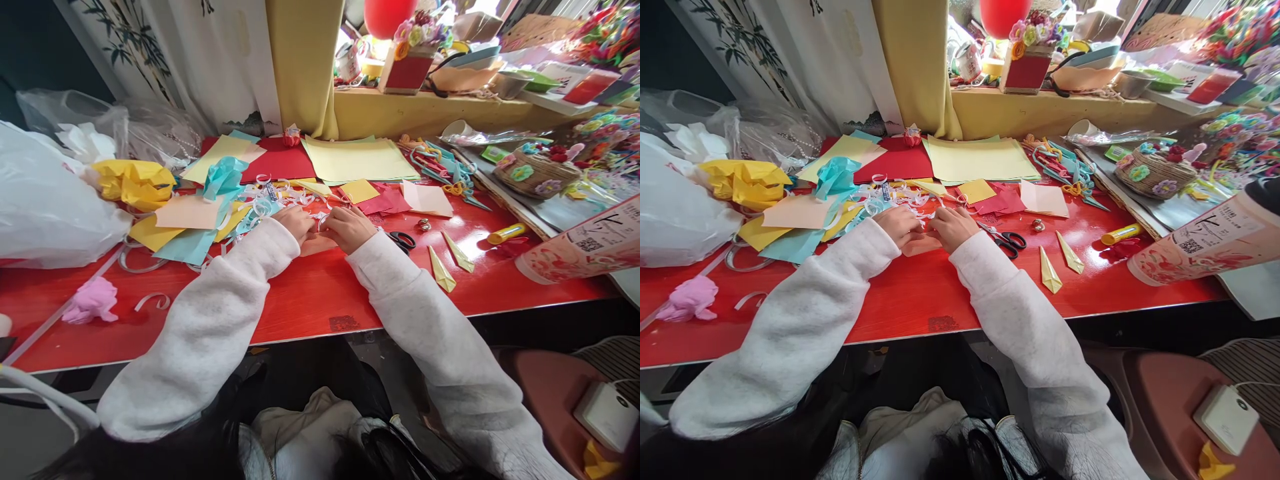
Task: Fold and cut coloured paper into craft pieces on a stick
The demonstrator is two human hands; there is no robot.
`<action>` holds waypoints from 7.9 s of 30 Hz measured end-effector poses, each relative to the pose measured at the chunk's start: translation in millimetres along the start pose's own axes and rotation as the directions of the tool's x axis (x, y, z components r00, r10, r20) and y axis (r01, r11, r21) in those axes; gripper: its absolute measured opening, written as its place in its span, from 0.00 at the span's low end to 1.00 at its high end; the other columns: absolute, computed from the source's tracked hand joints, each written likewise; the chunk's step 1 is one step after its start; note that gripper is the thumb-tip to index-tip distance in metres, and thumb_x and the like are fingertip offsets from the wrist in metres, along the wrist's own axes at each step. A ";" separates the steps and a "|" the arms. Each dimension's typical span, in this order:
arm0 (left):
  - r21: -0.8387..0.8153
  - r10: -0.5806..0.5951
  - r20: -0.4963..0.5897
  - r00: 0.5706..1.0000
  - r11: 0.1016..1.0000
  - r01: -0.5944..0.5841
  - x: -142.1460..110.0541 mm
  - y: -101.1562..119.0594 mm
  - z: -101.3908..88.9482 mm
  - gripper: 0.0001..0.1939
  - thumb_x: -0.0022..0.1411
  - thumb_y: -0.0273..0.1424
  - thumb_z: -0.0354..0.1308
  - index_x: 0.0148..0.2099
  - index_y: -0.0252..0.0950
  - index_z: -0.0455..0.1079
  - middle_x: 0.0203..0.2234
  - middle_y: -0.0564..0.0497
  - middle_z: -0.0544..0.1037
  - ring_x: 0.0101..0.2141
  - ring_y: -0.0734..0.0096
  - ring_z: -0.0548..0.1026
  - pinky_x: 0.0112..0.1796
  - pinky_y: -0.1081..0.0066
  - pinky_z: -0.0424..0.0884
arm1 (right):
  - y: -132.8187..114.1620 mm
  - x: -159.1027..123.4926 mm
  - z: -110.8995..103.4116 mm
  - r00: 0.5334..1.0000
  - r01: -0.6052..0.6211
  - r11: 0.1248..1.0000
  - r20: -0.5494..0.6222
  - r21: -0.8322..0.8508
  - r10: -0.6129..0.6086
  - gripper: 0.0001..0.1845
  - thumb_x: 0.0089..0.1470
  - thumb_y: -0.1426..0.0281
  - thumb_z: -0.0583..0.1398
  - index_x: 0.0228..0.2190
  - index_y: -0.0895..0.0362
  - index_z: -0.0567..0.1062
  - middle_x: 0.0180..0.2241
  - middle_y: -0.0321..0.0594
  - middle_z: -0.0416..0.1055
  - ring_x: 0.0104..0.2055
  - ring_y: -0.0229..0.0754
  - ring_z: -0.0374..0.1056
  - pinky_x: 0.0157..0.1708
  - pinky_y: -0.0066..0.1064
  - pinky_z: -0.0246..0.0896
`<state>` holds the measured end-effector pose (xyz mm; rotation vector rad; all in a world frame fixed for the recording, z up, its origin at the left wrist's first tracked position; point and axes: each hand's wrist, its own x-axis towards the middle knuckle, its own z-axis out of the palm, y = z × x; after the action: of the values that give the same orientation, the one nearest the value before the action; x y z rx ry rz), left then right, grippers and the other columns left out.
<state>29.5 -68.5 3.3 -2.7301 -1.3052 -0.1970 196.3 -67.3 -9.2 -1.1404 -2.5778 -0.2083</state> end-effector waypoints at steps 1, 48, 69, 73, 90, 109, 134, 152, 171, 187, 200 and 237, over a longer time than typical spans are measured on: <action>0.001 -0.001 -0.029 1.000 1.000 0.001 -0.7 0.0 0.3 0.08 0.53 0.31 0.50 0.29 0.34 0.69 0.27 0.50 0.73 0.35 0.69 0.67 0.37 0.71 0.62 | -0.2 0.2 -0.4 1.000 -0.002 1.000 0.001 0.007 0.002 0.12 0.52 0.65 0.50 0.31 0.56 0.72 0.33 0.41 0.66 0.34 0.39 0.60 0.33 0.31 0.44; 0.015 -0.007 -0.021 1.000 1.000 0.008 1.0 -5.3 -0.8 0.12 0.51 0.38 0.52 0.30 0.34 0.71 0.28 0.49 0.72 0.36 0.67 0.66 0.37 0.69 0.60 | -1.8 0.4 -1.9 1.000 -0.004 0.996 -0.004 0.085 0.005 0.12 0.52 0.66 0.50 0.30 0.56 0.71 0.32 0.37 0.70 0.32 0.36 0.63 0.37 0.30 0.45; 0.006 -0.034 0.116 0.993 0.999 0.033 0.7 -0.6 -3.7 0.11 0.54 0.37 0.50 0.33 0.38 0.70 0.31 0.52 0.74 0.39 0.66 0.66 0.39 0.65 0.58 | -1.7 -0.5 3.6 1.000 0.030 0.999 0.005 0.045 -0.030 0.10 0.50 0.67 0.52 0.30 0.57 0.72 0.32 0.40 0.68 0.32 0.37 0.61 0.35 0.30 0.46; 0.003 -0.035 0.050 0.998 0.999 0.035 0.0 -1.6 -3.3 0.10 0.52 0.37 0.52 0.30 0.36 0.69 0.30 0.53 0.74 0.39 0.67 0.66 0.39 0.66 0.58 | -2.3 -0.5 2.8 1.000 0.022 0.998 0.014 0.054 -0.023 0.13 0.51 0.65 0.51 0.33 0.56 0.72 0.34 0.40 0.68 0.32 0.37 0.62 0.36 0.30 0.46; -0.047 0.019 -0.070 0.997 0.999 -0.022 2.5 -8.3 4.6 0.09 0.48 0.35 0.55 0.29 0.35 0.70 0.27 0.52 0.74 0.35 0.68 0.66 0.37 0.69 0.61 | 5.2 2.1 12.7 0.992 0.124 0.976 -0.020 0.180 -0.123 0.15 0.53 0.67 0.48 0.32 0.59 0.72 0.29 0.43 0.66 0.31 0.37 0.61 0.32 0.29 0.51; -0.065 -0.046 -0.057 0.997 0.997 0.042 1.1 -7.0 4.5 0.09 0.51 0.36 0.52 0.30 0.37 0.70 0.28 0.52 0.75 0.36 0.66 0.67 0.38 0.65 0.59 | -5.2 0.6 0.4 1.000 -0.026 0.996 -0.007 0.084 0.027 0.12 0.52 0.67 0.50 0.30 0.59 0.72 0.30 0.41 0.70 0.31 0.37 0.63 0.35 0.30 0.49; -0.042 -0.019 -0.162 0.987 0.999 0.012 -0.6 -12.4 4.7 0.10 0.51 0.38 0.52 0.28 0.39 0.71 0.28 0.52 0.75 0.36 0.66 0.66 0.37 0.64 0.57 | 2.6 1.2 0.9 0.999 -0.030 0.992 0.028 0.126 0.027 0.14 0.52 0.67 0.50 0.32 0.60 0.73 0.31 0.43 0.70 0.33 0.38 0.64 0.33 0.28 0.52; 0.029 -0.087 -0.305 0.948 0.994 0.101 -8.9 10.7 -16.6 0.21 0.60 0.36 0.32 0.41 0.40 0.66 0.36 0.47 0.71 0.42 0.61 0.64 0.40 0.61 0.54 | -7.3 3.5 -0.2 0.878 -0.259 0.369 0.058 0.893 0.475 0.21 0.44 0.55 0.54 0.25 0.60 0.74 0.19 0.37 0.67 0.22 0.33 0.62 0.26 0.27 0.60; 0.127 0.049 -0.645 0.762 0.991 0.044 -5.1 7.7 -1.0 0.13 0.59 0.34 0.43 0.32 0.37 0.67 0.27 0.49 0.73 0.34 0.66 0.67 0.33 0.65 0.55 | -14.7 4.3 -0.8 0.850 -0.165 0.199 0.037 0.966 0.525 0.19 0.40 0.56 0.57 0.23 0.61 0.73 0.17 0.34 0.63 0.20 0.29 0.58 0.23 0.23 0.58; 0.129 0.040 -0.640 0.767 0.990 0.056 -6.3 9.4 -0.6 0.13 0.58 0.32 0.42 0.32 0.34 0.67 0.27 0.48 0.72 0.33 0.64 0.67 0.34 0.64 0.56 | -15.8 4.8 -1.9 0.851 -0.154 0.215 0.019 0.964 0.525 0.19 0.41 0.56 0.57 0.18 0.61 0.70 0.16 0.34 0.62 0.19 0.28 0.56 0.21 0.23 0.56; -0.451 -0.393 -0.590 0.705 0.885 0.116 6.7 8.4 3.8 0.06 0.49 0.29 0.52 0.26 0.36 0.70 0.24 0.52 0.74 0.30 0.72 0.67 0.36 0.70 0.63 | -12.0 5.2 -3.1 0.840 -0.153 0.204 0.019 0.967 0.542 0.17 0.41 0.58 0.57 0.16 0.61 0.69 0.16 0.33 0.62 0.19 0.29 0.56 0.21 0.23 0.55; -0.965 -0.487 0.005 0.873 0.226 0.132 3.5 9.9 -11.4 0.10 0.44 0.31 0.57 0.30 0.31 0.71 0.24 0.50 0.75 0.30 0.70 0.72 0.34 0.70 0.66 | -6.8 1.3 -2.5 0.896 -0.225 0.591 -0.074 0.775 0.438 0.24 0.47 0.53 0.49 0.19 0.60 0.69 0.17 0.35 0.62 0.20 0.30 0.57 0.21 0.24 0.51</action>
<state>38.6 -73.8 14.7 -2.8131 -2.0872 -2.0191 191.0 -71.7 -6.4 -1.1131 -1.8184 0.7090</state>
